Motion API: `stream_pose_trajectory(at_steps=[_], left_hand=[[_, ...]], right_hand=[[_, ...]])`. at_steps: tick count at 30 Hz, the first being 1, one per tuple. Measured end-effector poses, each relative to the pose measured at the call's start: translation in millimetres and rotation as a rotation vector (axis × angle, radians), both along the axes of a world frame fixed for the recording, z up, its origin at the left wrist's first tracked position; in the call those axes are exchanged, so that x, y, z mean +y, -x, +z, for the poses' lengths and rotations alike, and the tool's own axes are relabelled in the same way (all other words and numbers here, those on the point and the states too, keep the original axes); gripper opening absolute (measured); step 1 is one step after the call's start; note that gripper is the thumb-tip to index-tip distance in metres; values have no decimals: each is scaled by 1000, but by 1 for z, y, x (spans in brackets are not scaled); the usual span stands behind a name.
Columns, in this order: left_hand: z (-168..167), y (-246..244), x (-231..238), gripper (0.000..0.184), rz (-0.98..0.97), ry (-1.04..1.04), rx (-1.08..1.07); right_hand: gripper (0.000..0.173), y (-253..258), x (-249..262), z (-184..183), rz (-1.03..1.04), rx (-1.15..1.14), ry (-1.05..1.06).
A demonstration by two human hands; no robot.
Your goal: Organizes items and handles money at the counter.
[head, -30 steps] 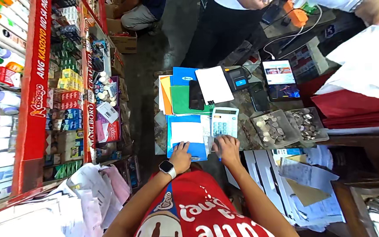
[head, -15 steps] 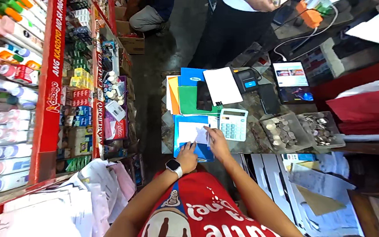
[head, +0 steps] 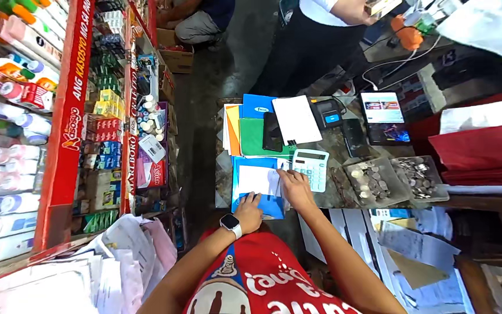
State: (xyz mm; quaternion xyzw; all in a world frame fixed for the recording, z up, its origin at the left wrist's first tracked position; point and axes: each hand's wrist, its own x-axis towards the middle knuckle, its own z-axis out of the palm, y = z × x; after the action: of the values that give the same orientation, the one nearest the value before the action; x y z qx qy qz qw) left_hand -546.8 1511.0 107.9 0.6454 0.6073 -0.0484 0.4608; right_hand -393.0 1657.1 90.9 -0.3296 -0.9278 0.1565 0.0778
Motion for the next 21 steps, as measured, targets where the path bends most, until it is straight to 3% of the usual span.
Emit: stream_pose_trajectory(at_steps=[3,6,8,11,13,16,21], left_hand=[[4,6,3,39,5,10,-24],[13,20,5,39,137,-48,-179],[24,31,5,40,449,-65,-493],[43,44,15,37,1002,151,-995],[50,47,26,34,1188,187,-1085],[55,39,41,43,1163,152,-986],[63,14,58,35,1051,162,-947]], right_hand=[[48,11,-1,-7,137,-55,43],[53,24,-7,-8,69,-195,139],[52,25,-15,-2,-99,-70,146],[37,25,-36,22,-471,275,295],[40,31,-55,47,-702,545,553],[33,45,-76,69,-870,746,761],[17,26,-75,74,-1136,877,653]])
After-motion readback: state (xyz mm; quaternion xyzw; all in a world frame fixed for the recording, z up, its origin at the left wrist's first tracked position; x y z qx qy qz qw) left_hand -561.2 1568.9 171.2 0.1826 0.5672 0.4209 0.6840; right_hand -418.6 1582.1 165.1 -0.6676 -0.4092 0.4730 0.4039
